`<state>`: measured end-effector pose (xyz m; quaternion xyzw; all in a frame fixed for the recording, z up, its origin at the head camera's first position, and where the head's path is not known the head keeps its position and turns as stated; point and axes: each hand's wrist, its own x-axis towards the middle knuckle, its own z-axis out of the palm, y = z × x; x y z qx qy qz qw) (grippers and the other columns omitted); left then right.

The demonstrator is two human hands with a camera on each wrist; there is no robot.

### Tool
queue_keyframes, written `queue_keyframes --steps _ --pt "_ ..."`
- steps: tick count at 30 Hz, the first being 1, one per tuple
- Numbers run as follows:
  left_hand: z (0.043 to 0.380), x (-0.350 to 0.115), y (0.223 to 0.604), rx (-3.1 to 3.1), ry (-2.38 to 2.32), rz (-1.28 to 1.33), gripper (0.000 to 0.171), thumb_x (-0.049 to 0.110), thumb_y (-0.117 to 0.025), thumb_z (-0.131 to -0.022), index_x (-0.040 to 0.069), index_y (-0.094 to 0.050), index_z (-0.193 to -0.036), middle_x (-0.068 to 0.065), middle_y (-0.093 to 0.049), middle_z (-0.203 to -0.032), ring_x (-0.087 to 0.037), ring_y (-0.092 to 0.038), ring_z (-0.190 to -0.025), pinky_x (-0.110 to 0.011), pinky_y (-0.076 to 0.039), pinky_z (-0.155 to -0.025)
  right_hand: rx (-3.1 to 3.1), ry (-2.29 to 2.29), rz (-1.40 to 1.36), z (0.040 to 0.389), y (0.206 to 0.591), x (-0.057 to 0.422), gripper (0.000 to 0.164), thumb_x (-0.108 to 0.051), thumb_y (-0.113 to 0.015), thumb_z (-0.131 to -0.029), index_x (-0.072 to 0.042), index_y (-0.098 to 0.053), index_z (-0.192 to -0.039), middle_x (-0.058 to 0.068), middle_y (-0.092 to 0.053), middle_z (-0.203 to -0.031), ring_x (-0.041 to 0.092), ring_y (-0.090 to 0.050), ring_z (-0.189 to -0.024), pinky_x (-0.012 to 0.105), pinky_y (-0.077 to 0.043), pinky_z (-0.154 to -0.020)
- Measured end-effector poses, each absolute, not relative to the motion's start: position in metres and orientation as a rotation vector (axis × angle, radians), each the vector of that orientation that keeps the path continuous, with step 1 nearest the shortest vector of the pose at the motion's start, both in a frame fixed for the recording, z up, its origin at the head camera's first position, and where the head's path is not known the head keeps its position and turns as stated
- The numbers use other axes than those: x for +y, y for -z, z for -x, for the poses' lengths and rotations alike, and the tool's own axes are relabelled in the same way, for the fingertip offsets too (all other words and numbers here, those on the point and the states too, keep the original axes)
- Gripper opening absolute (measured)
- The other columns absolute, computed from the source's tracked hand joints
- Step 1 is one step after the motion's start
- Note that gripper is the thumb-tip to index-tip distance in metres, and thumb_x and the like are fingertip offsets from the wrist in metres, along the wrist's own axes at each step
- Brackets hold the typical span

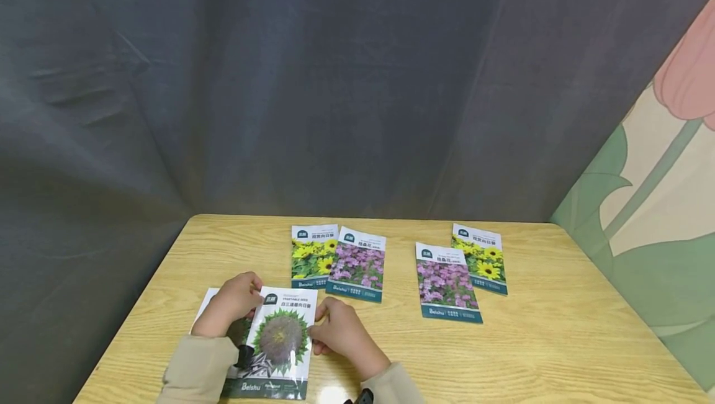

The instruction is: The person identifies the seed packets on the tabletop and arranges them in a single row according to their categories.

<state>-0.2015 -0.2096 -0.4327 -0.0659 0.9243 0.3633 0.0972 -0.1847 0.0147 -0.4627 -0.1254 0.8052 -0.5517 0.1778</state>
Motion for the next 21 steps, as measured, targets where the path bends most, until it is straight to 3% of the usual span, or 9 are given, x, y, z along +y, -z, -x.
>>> queue_keyframes --steps 21 --pt "0.1969 -0.2055 0.4324 2.802 -1.011 0.170 0.017 -0.004 -0.063 -0.092 -0.008 -0.056 -0.108 -0.011 -0.054 -0.079 -0.020 -0.057 -0.059 -0.034 -0.049 -0.057 2.316 1.551 0.370 0.1850 0.4632 0.0144 0.019 0.007 -0.073 -0.085 -0.001 -0.056 -0.088 0.007 -0.061 -0.053 0.011 -0.057 -0.040 0.028 -0.052 -0.041"
